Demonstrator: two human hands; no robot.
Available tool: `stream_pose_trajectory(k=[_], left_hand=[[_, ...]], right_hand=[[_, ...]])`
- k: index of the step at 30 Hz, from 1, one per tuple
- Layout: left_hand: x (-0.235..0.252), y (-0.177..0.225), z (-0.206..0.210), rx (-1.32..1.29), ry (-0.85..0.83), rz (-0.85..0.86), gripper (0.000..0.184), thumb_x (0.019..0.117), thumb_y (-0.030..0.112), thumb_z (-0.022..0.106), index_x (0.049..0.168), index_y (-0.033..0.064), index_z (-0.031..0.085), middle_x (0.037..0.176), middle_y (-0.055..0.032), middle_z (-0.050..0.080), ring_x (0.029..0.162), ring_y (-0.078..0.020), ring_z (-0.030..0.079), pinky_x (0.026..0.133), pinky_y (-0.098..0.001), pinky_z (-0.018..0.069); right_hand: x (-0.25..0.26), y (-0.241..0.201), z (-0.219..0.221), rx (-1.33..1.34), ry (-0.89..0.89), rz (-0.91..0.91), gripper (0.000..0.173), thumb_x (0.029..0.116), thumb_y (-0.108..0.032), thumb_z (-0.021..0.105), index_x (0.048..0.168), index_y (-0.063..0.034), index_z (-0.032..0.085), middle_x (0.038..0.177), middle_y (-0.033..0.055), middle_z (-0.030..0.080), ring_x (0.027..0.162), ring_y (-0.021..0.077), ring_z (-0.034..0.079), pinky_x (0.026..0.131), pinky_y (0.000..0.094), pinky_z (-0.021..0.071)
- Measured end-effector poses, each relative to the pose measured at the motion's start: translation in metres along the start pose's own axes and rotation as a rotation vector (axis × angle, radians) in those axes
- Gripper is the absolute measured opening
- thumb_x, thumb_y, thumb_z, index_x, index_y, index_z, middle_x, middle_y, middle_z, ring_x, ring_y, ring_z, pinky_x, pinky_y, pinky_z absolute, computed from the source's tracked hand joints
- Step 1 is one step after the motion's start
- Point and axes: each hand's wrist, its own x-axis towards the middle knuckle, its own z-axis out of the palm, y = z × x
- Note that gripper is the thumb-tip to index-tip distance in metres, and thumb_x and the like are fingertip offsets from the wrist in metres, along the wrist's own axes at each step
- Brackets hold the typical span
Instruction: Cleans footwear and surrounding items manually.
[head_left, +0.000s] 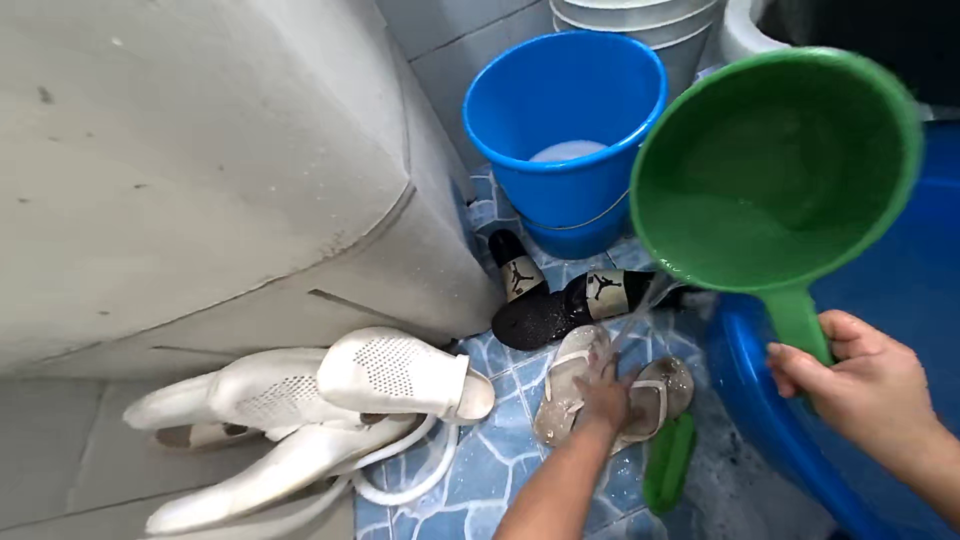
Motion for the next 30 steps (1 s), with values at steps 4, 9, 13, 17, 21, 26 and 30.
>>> stream_pose_trajectory(k=[4, 9, 13, 17, 21, 26, 30], left_hand=[[0.006, -0.005, 0.010, -0.092, 0.032, 0.016, 0.036, 0.1032, 0.020, 0.058, 0.134, 0.0023, 0.064, 0.144, -0.0241, 0.055, 0.141, -0.0426, 0.045, 0.112, -0.0601, 0.0385], [0.001, 0.005, -0.010, -0.651, 0.268, -0.283, 0.032, 0.1054, 0.016, 0.056, 0.128, -0.0052, 0.062, 0.136, -0.0258, 0.058, 0.126, -0.0359, 0.059, 0.109, -0.0465, 0.0463], [0.000, 0.002, -0.002, -0.642, 0.245, -0.340, 0.038, 0.1026, 0.005, 0.054, 0.140, -0.0016, 0.053, 0.143, -0.0263, 0.052, 0.132, -0.0365, 0.055, 0.110, -0.0453, 0.0455], [-0.012, 0.002, 0.014, -0.359, 0.091, -0.259, 0.065, 0.0958, 0.017, 0.066, 0.155, 0.0072, 0.041, 0.160, -0.0190, 0.036, 0.147, -0.0408, 0.034, 0.113, -0.0584, 0.0378], [-0.025, -0.004, 0.015, -0.240, 0.149, -0.211, 0.073, 0.0985, 0.032, 0.066, 0.162, 0.0170, 0.032, 0.171, -0.0110, 0.019, 0.156, -0.0420, 0.014, 0.119, -0.0686, 0.0182], [-0.029, -0.027, -0.002, -0.373, 0.375, -0.438, 0.071, 0.1002, 0.042, 0.062, 0.161, 0.0184, 0.034, 0.171, -0.0166, 0.015, 0.152, -0.0474, 0.021, 0.112, -0.0684, 0.0273], [-0.020, -0.035, -0.018, -0.485, 0.271, -0.569, 0.075, 0.0980, 0.037, 0.067, 0.161, 0.0179, 0.031, 0.167, -0.0206, 0.022, 0.145, -0.0456, 0.035, 0.109, -0.0652, 0.0356]], right_hand=[[0.005, 0.010, -0.010, 0.087, 0.088, -0.005, 0.010, 0.0893, -0.012, 0.063, 0.096, -0.0159, 0.057, 0.065, -0.0115, 0.063, 0.050, 0.0008, 0.061, 0.048, 0.0183, 0.0546], [0.012, 0.036, -0.032, 0.081, 0.195, 0.134, 0.008, 0.0943, -0.010, 0.058, 0.100, -0.0061, 0.055, 0.065, -0.0064, 0.061, 0.047, 0.0032, 0.059, 0.045, 0.0192, 0.0530], [0.013, 0.057, -0.043, 0.078, 0.250, 0.239, 0.006, 0.0966, -0.011, 0.056, 0.099, -0.0056, 0.054, 0.065, -0.0027, 0.061, 0.047, 0.0053, 0.058, 0.044, 0.0216, 0.0523], [0.012, 0.077, -0.051, 0.059, 0.280, 0.341, 0.008, 0.0997, -0.011, 0.053, 0.101, -0.0033, 0.052, 0.067, -0.0025, 0.059, 0.047, 0.0050, 0.056, 0.045, 0.0221, 0.0523], [0.002, 0.097, -0.056, -0.046, 0.253, 0.433, 0.016, 0.1013, -0.011, 0.052, 0.108, 0.0033, 0.052, 0.070, 0.0008, 0.056, 0.049, 0.0065, 0.056, 0.048, 0.0241, 0.0524], [-0.010, 0.117, -0.062, -0.180, 0.204, 0.542, 0.023, 0.1039, -0.009, 0.056, 0.117, 0.0095, 0.051, 0.076, 0.0097, 0.057, 0.055, 0.0126, 0.059, 0.054, 0.0308, 0.0547], [-0.014, 0.123, -0.064, -0.225, 0.169, 0.619, 0.028, 0.1058, -0.010, 0.055, 0.125, 0.0094, 0.049, 0.081, 0.0134, 0.057, 0.058, 0.0156, 0.058, 0.057, 0.0340, 0.0539]])
